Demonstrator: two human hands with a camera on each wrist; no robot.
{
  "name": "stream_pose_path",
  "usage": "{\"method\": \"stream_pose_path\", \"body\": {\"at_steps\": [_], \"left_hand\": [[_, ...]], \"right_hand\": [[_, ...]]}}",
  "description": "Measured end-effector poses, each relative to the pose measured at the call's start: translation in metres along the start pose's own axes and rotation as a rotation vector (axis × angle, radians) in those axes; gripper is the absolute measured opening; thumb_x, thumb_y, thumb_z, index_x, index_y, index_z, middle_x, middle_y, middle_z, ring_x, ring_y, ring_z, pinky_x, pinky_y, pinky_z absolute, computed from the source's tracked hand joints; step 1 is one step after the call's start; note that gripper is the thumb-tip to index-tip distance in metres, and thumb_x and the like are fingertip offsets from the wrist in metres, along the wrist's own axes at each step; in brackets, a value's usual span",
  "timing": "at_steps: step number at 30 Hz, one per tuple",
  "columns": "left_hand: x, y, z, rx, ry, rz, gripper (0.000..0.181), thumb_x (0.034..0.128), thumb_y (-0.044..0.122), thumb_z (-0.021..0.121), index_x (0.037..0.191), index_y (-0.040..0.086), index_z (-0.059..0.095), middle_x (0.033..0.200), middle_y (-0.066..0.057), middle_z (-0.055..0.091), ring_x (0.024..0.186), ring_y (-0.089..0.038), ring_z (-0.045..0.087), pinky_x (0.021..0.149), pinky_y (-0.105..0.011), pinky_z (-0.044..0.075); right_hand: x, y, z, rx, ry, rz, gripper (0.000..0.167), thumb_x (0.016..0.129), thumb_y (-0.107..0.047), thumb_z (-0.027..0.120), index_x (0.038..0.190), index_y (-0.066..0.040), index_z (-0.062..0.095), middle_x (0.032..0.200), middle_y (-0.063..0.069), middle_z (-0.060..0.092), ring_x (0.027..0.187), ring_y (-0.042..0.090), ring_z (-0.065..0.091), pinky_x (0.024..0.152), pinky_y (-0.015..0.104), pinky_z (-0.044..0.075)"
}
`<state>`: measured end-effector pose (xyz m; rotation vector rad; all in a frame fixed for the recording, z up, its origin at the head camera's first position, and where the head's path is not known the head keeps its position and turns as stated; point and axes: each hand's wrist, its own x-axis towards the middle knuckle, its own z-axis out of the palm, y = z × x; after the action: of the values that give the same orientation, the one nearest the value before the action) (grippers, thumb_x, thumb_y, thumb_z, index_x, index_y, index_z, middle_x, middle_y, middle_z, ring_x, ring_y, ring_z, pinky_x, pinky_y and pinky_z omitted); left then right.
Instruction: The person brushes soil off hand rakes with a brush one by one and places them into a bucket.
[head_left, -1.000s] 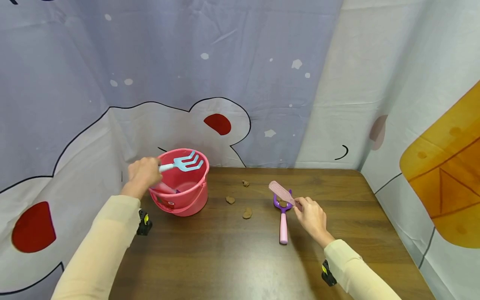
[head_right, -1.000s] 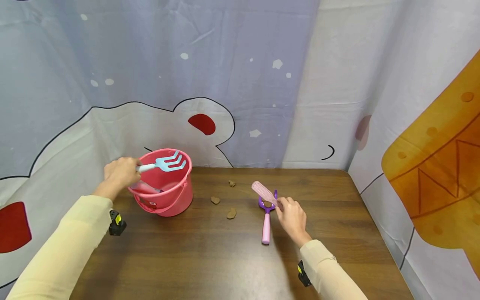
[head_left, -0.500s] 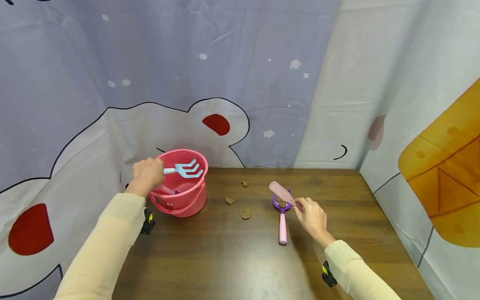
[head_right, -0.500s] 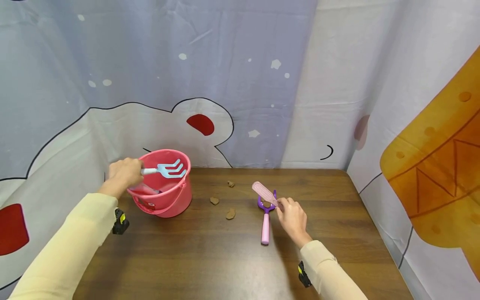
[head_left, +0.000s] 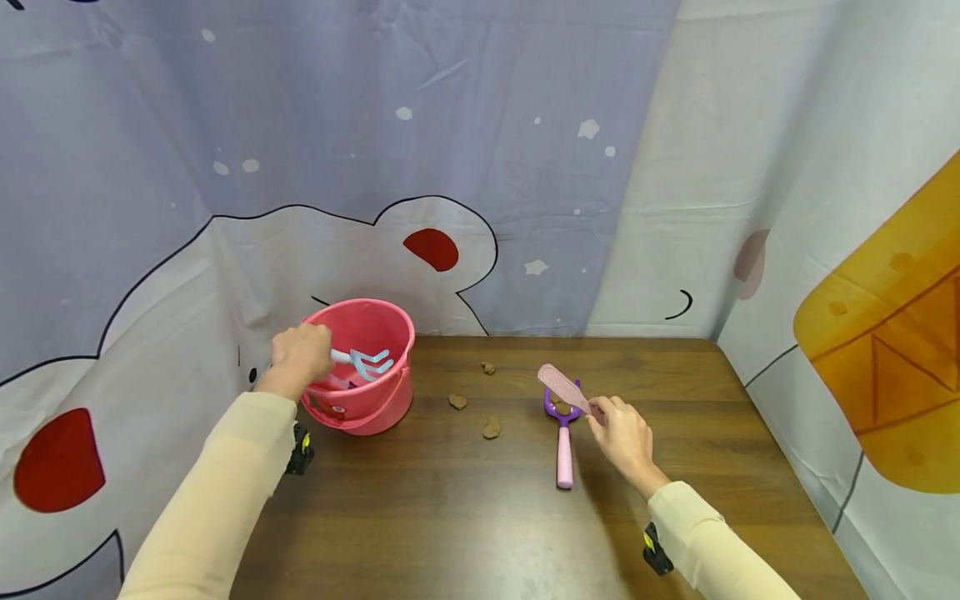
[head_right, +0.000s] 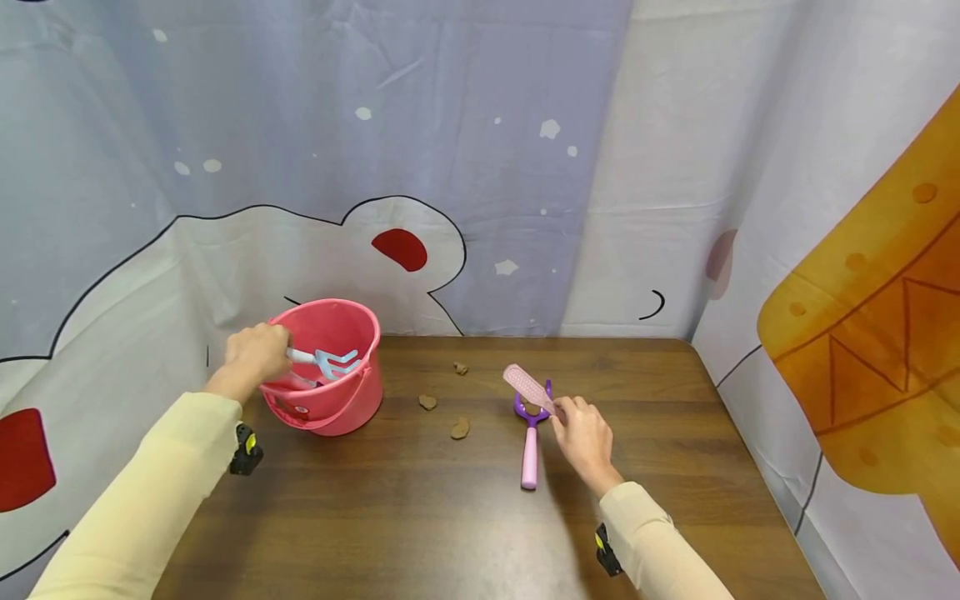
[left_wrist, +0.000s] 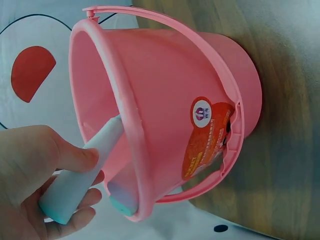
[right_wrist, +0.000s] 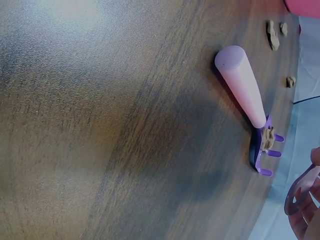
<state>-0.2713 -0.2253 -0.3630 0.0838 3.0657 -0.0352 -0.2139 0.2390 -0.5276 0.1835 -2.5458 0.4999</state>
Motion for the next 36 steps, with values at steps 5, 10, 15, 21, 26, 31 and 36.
{"method": "stream_pose_path", "body": {"at_steps": [5,10,15,21,26,31,36], "left_hand": [[-0.001,0.0,0.004,-0.015,0.014,-0.003,0.015,0.075,0.011,0.062,0.087,0.002,0.06,0.078,-0.015,0.058,0.071,-0.033,0.056,0.054,-0.042,0.045],[-0.002,-0.001,0.008,-0.034,0.03,0.004,0.02,0.074,0.02,0.067,0.084,0.003,0.062,0.079,-0.015,0.06,0.074,-0.034,0.058,0.056,-0.044,0.046],[-0.003,-0.003,0.011,-0.047,0.019,0.016,0.019,0.0737,0.02,0.069,0.082,0.004,0.063,0.075,-0.012,0.06,0.073,-0.033,0.057,0.064,-0.045,0.044],[-0.005,-0.004,0.012,-0.094,0.044,0.017,0.014,0.0763,0.015,0.062,0.082,0.003,0.065,0.079,-0.013,0.063,0.08,-0.038,0.057,0.073,-0.05,0.04],[-0.006,-0.003,0.009,-0.107,0.111,0.037,0.014,0.0793,0.012,0.056,0.085,0.003,0.065,0.079,-0.015,0.062,0.078,-0.038,0.058,0.07,-0.05,0.042],[-0.005,0.0,0.003,-0.141,0.189,0.045,0.017,0.0824,0.014,0.056,0.091,0.003,0.066,0.081,-0.015,0.063,0.076,-0.035,0.058,0.063,-0.047,0.046],[-0.005,0.007,-0.002,-0.17,0.217,0.05,0.02,0.0833,0.017,0.055,0.095,0.005,0.066,0.084,-0.013,0.062,0.079,-0.035,0.058,0.062,-0.047,0.047]], "right_hand": [[-0.001,-0.001,0.0,-0.002,-0.003,-0.005,0.021,0.07,-0.013,0.076,0.09,-0.013,0.069,0.079,0.004,0.065,0.064,0.025,0.059,0.051,0.042,0.046],[0.0,-0.001,0.0,-0.001,-0.001,-0.009,0.021,0.07,-0.012,0.076,0.09,-0.013,0.069,0.078,0.004,0.065,0.063,0.024,0.058,0.051,0.041,0.046],[0.0,0.0,0.0,-0.003,-0.005,-0.007,0.022,0.069,-0.012,0.076,0.09,-0.013,0.069,0.079,0.004,0.065,0.063,0.023,0.058,0.052,0.041,0.046],[0.0,0.0,0.001,-0.003,-0.001,-0.01,0.022,0.069,-0.012,0.076,0.09,-0.013,0.069,0.08,0.005,0.065,0.064,0.024,0.059,0.052,0.042,0.047],[-0.001,0.001,0.001,-0.009,-0.01,0.005,0.021,0.07,-0.013,0.075,0.09,-0.013,0.069,0.08,0.004,0.065,0.066,0.026,0.06,0.053,0.043,0.047],[-0.002,0.003,0.0,-0.011,-0.014,0.028,0.021,0.071,-0.014,0.075,0.091,-0.013,0.069,0.081,0.004,0.065,0.069,0.027,0.061,0.055,0.045,0.047],[-0.002,0.005,-0.001,-0.013,-0.013,0.032,0.021,0.071,-0.015,0.075,0.092,-0.013,0.069,0.082,0.005,0.065,0.07,0.028,0.061,0.055,0.046,0.047]]}}
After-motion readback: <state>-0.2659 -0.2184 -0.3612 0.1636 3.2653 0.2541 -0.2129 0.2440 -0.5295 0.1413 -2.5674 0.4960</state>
